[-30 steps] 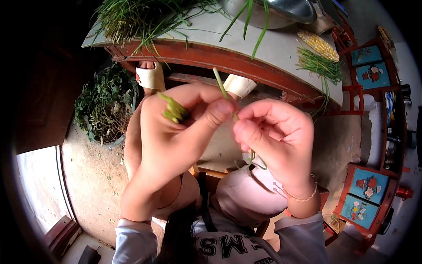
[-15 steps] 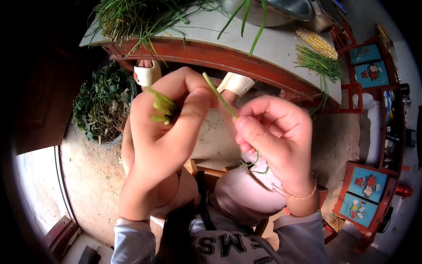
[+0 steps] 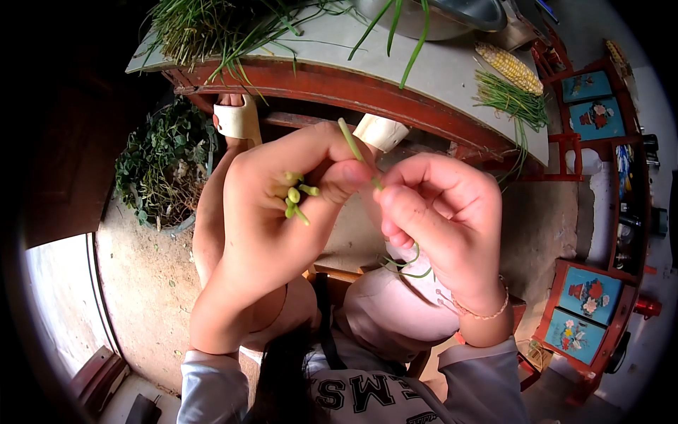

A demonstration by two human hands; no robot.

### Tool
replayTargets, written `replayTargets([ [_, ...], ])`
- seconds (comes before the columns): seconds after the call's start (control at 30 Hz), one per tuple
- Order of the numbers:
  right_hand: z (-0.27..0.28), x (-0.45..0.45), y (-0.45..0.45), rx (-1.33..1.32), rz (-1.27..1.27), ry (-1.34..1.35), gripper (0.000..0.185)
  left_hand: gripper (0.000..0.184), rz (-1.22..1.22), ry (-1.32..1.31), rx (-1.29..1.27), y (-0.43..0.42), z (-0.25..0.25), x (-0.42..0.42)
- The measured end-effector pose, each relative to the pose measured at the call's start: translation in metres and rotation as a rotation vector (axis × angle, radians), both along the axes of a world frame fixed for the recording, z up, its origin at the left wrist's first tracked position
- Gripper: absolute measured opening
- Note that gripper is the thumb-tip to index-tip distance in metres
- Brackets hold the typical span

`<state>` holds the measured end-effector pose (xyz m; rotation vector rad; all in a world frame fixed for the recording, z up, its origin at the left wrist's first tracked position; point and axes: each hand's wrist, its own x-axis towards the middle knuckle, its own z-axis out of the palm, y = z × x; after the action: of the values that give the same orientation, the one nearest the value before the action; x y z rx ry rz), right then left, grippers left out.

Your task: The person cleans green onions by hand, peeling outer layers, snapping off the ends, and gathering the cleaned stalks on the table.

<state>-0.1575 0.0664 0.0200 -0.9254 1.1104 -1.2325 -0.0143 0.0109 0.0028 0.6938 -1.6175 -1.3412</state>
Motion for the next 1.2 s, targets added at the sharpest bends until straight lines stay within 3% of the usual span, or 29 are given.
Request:
replayTargets([
  [0.1,0.0,0.0,0.001,0.009,0.002,-0.008,0.008,0.007,0.006,0.005,-0.047,0.0,-0.003,-0.001],
  [0.17,0.0,-0.001,0.001,0.007,0.002,-0.011,0.008,0.017,0.028,0.007,-0.005,0.001,-0.007,-0.001],
  [0.4,0.002,0.0,0.002,0.019,-0.031,0.03,0.006,0.013,-0.055,0.102,0.175,-0.002,-0.01,0.004],
  [0.47,0.003,-0.001,0.002,0.023,-0.034,0.033,0.006,0.013,-0.019,0.279,0.255,-0.003,-0.011,0.003],
  [0.63,0.004,-0.001,0.002,0.021,-0.035,0.082,0.006,0.012,0.014,0.243,0.214,-0.008,-0.012,0.009],
  [0.9,0.003,-0.002,0.002,0.007,-0.038,0.084,0.005,0.016,0.202,0.476,0.302,-0.019,-0.01,0.016],
  [1.1,0.003,-0.003,0.002,-0.005,-0.043,0.095,0.005,0.015,0.329,0.436,0.221,-0.026,-0.012,0.024],
  [1.2,0.003,-0.003,0.001,-0.012,-0.057,0.107,0.005,0.018,0.485,0.286,-0.029,-0.023,-0.016,0.013],
])
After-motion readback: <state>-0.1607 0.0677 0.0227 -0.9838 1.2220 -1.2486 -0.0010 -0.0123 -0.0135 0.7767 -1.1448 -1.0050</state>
